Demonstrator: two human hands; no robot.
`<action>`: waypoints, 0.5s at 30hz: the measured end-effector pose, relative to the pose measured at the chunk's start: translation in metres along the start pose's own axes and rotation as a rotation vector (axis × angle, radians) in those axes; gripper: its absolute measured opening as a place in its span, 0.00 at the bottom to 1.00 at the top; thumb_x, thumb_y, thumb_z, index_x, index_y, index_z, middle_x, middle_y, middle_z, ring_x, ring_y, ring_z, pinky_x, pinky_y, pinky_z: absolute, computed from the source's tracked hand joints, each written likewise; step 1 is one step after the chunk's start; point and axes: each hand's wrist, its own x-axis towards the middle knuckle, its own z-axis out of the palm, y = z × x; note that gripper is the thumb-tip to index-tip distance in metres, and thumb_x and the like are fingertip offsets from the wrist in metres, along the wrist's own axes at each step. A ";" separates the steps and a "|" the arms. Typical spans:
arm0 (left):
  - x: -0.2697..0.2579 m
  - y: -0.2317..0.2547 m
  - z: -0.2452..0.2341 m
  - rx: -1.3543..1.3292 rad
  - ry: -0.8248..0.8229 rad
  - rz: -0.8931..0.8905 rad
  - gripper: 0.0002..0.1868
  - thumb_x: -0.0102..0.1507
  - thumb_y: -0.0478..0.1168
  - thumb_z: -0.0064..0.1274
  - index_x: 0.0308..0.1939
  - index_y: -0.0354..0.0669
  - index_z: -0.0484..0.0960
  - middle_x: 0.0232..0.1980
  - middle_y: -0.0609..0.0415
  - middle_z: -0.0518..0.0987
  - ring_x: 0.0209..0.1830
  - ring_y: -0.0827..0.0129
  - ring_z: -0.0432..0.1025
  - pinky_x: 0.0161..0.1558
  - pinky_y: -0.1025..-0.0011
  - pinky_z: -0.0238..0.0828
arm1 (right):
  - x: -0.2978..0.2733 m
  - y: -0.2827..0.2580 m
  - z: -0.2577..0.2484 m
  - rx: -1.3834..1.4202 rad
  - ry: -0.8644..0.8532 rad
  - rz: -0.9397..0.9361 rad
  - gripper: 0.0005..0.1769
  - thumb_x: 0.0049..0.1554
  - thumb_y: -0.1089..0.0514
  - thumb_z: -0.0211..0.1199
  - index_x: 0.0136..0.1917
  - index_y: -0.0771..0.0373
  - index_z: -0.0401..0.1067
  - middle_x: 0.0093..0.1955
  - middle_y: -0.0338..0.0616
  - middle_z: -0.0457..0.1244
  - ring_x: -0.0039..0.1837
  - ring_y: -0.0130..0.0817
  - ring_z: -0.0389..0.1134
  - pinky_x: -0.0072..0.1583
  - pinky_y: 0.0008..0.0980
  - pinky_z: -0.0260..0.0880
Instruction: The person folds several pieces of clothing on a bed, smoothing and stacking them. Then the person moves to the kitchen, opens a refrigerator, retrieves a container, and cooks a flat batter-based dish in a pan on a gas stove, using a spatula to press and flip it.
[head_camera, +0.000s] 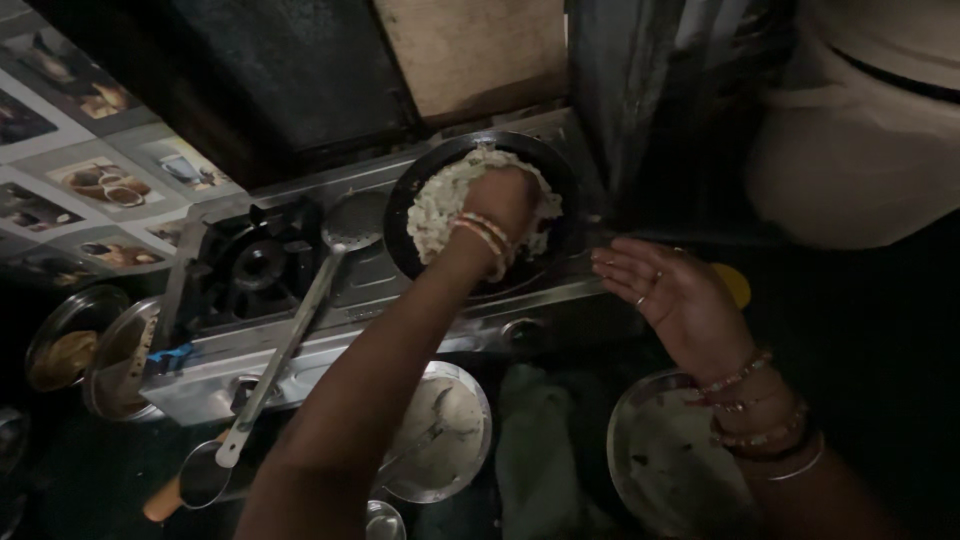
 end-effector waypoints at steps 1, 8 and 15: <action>0.005 -0.006 -0.004 -0.026 0.017 -0.005 0.11 0.59 0.35 0.52 0.41 0.41 0.89 0.45 0.38 0.83 0.43 0.46 0.80 0.49 0.56 0.76 | 0.000 -0.001 0.000 0.011 0.000 -0.004 0.31 0.65 0.47 0.45 0.71 0.73 0.63 0.72 0.60 0.61 0.74 0.50 0.62 0.75 0.49 0.59; -0.005 -0.005 -0.011 -0.093 0.032 0.056 0.14 0.62 0.35 0.51 0.48 0.41 0.87 0.50 0.35 0.81 0.46 0.47 0.79 0.51 0.57 0.76 | 0.000 0.005 -0.002 0.005 -0.025 -0.002 0.32 0.65 0.46 0.45 0.71 0.74 0.62 0.71 0.61 0.62 0.74 0.51 0.62 0.75 0.49 0.59; -0.022 -0.001 -0.036 -0.220 0.343 0.126 0.18 0.59 0.30 0.50 0.49 0.46 0.89 0.48 0.40 0.84 0.44 0.48 0.80 0.48 0.58 0.77 | 0.002 0.008 -0.002 -0.010 -0.057 -0.026 0.33 0.65 0.45 0.44 0.72 0.73 0.61 0.73 0.60 0.61 0.75 0.51 0.61 0.75 0.50 0.59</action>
